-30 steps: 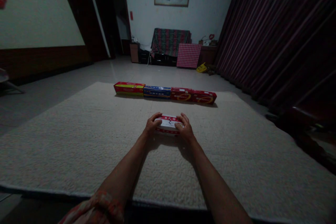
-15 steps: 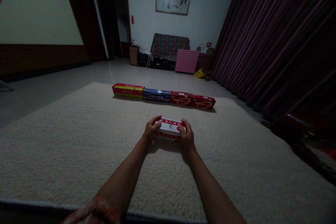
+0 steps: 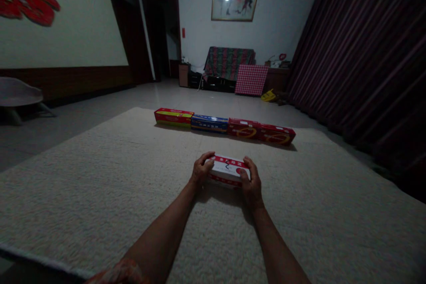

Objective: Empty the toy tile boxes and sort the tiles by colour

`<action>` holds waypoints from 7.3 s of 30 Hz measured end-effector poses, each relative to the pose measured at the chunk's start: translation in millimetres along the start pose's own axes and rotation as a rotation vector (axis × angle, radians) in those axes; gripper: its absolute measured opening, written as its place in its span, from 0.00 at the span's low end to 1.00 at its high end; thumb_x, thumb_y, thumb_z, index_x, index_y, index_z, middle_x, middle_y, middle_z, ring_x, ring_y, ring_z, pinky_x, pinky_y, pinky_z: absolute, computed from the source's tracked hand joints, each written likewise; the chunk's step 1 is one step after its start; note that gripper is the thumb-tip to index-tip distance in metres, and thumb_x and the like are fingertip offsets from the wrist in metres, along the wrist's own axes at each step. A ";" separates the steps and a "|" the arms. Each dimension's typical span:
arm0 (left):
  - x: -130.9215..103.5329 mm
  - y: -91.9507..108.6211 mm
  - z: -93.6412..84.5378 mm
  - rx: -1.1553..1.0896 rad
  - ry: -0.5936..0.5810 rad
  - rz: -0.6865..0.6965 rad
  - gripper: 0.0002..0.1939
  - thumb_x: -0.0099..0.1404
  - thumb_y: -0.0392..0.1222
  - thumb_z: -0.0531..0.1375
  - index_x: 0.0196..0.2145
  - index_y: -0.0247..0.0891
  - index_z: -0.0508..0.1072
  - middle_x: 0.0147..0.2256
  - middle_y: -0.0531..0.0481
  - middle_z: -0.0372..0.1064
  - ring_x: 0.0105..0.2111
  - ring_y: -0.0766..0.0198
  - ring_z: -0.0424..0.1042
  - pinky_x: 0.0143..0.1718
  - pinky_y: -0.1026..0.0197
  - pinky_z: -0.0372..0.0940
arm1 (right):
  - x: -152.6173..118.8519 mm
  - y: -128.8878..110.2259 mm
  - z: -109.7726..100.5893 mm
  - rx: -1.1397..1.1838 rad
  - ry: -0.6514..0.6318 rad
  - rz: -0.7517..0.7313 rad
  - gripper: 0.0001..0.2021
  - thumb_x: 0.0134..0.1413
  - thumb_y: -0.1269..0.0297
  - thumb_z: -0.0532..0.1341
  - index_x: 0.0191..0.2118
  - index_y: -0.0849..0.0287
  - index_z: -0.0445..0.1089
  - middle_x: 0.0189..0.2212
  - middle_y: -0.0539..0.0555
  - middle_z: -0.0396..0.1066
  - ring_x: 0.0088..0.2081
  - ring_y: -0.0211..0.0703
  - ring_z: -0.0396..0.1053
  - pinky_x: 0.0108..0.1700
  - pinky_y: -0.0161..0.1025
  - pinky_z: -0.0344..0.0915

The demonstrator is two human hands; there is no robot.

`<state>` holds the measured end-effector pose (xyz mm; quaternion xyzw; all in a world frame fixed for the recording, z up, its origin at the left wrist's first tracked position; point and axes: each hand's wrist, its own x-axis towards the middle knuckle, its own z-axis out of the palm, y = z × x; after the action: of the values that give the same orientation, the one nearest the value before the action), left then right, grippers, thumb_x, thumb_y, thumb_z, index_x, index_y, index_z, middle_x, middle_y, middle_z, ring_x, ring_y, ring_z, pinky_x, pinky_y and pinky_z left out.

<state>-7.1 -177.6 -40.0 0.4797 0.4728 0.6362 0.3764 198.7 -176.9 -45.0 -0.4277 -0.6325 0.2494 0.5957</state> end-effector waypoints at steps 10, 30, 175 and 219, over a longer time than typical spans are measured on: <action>2.6 -1.6 -0.6 -0.012 0.019 -0.013 0.27 0.55 0.51 0.62 0.49 0.34 0.78 0.45 0.41 0.77 0.42 0.54 0.74 0.43 0.56 0.68 | 5.8 7.2 -17.5 0.046 -0.296 -0.012 0.34 0.54 0.52 0.62 0.65 0.56 0.60 0.71 0.62 0.50 0.71 0.59 0.49 0.71 0.58 0.50; 4.1 7.8 -12.6 0.096 -0.203 -0.001 0.51 0.48 0.64 0.68 0.63 0.31 0.67 0.58 0.34 0.69 0.56 0.44 0.70 0.58 0.51 0.64 | 12.1 3.3 -30.8 0.109 -0.269 0.102 0.32 0.44 0.56 0.65 0.58 0.55 0.70 0.68 0.61 0.59 0.69 0.59 0.54 0.69 0.58 0.51; 42.5 86.5 -13.4 0.944 -0.452 0.350 0.15 0.58 0.36 0.56 0.40 0.37 0.80 0.45 0.44 0.77 0.43 0.57 0.74 0.47 0.56 0.68 | 72.4 -75.9 -47.0 -0.856 -0.431 0.122 0.20 0.50 0.78 0.56 0.46 0.61 0.78 0.48 0.63 0.76 0.49 0.52 0.73 0.53 0.45 0.67; 45.5 76.7 -22.5 1.010 -0.404 0.137 0.20 0.58 0.38 0.62 0.50 0.42 0.79 0.34 0.50 0.80 0.33 0.62 0.75 0.38 0.62 0.65 | 67.4 -73.1 -40.1 -0.844 -0.477 0.231 0.22 0.51 0.71 0.63 0.54 0.57 0.72 0.34 0.55 0.80 0.33 0.45 0.75 0.37 0.36 0.65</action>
<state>-42.5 -161.3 43.2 0.7430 0.6053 0.2486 0.1404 224.7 -165.4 58.3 -0.6299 -0.7454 0.1266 0.1779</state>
